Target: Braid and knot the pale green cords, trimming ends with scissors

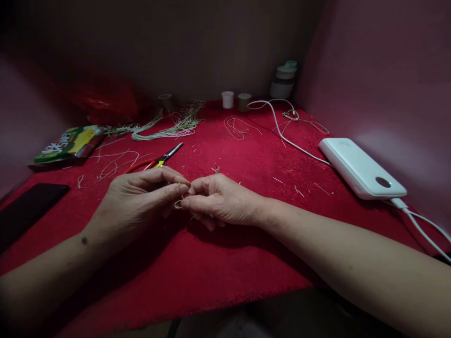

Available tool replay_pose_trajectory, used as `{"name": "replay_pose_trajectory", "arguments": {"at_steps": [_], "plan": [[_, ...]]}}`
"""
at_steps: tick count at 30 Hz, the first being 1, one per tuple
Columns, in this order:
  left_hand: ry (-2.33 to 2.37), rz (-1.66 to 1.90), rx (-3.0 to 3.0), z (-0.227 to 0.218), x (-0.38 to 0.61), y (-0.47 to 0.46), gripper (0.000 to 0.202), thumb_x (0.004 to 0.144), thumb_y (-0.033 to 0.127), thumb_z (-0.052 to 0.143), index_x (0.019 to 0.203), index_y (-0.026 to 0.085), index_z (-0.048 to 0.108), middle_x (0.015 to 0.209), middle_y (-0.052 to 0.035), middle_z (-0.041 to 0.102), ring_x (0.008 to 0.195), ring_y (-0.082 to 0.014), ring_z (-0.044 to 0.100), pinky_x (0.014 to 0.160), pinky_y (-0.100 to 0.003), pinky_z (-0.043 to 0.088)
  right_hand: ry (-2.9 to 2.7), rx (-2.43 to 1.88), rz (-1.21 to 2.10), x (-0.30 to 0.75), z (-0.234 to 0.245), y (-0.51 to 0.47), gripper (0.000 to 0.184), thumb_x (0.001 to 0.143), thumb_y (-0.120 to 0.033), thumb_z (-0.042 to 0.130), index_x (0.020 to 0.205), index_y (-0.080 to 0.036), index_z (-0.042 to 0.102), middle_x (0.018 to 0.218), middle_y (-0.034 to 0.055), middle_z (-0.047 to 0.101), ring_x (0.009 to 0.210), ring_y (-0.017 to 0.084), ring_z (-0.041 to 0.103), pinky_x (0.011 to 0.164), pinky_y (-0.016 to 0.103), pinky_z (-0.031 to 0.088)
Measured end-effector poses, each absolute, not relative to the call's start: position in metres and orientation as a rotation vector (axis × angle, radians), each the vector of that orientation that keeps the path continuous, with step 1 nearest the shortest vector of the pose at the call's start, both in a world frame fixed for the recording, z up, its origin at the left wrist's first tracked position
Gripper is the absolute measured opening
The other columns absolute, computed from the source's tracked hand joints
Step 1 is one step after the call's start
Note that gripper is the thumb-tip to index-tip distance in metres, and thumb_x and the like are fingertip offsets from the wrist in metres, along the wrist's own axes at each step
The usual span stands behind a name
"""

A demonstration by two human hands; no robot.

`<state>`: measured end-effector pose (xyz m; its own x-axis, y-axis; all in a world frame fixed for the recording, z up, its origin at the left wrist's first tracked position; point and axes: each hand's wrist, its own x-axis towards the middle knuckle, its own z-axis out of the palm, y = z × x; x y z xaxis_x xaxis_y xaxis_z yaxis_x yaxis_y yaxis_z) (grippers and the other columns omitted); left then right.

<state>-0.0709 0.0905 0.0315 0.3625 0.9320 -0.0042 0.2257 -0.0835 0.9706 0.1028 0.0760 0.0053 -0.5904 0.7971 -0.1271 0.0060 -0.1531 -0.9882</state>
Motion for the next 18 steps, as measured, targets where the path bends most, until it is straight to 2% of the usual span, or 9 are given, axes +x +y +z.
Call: {"name": "replay_pose_trajectory", "arguments": {"at_steps": [5,12,18], "plan": [[1.102,0.783,1.458,0.0295,-0.0722,0.0939,0.007,0.074,0.024,0.069,0.075,0.017,0.067,0.054,0.0024,0.061,0.040,-0.0079,0.049,0.035,-0.017,0.035,-1.515,-0.921,1.763,0.1036,0.0056,0.0753,0.017,0.087,-0.026,0.053,0.075,-0.015,0.051,0.047,-0.0060,0.049,0.036,0.004,0.041,0.034,0.014,0.029],[1.085,0.752,1.328,0.0290,-0.0736,0.0966,0.011,0.073,0.023,0.070,0.076,0.016,0.063,0.052,0.0023,0.062,0.039,-0.0092,0.052,0.035,-0.017,0.037,-1.406,-0.864,1.770,0.1050,0.0021,0.0777,0.014,0.085,-0.026,0.056,0.076,-0.014,0.054,0.052,-0.0048,0.052,0.036,0.005,0.044,0.033,0.015,0.031],[1.163,0.782,1.461,0.0311,-0.0719,0.0930,0.009,0.072,0.021,0.068,0.079,0.016,0.067,0.053,0.0013,0.065,0.040,-0.0088,0.053,0.038,-0.018,0.040,-1.279,-0.870,1.796,0.1039,0.0017,0.0801,0.012,0.081,-0.021,0.059,0.073,-0.013,0.055,0.053,-0.0040,0.055,0.035,0.004,0.046,0.032,0.014,0.032]]}}
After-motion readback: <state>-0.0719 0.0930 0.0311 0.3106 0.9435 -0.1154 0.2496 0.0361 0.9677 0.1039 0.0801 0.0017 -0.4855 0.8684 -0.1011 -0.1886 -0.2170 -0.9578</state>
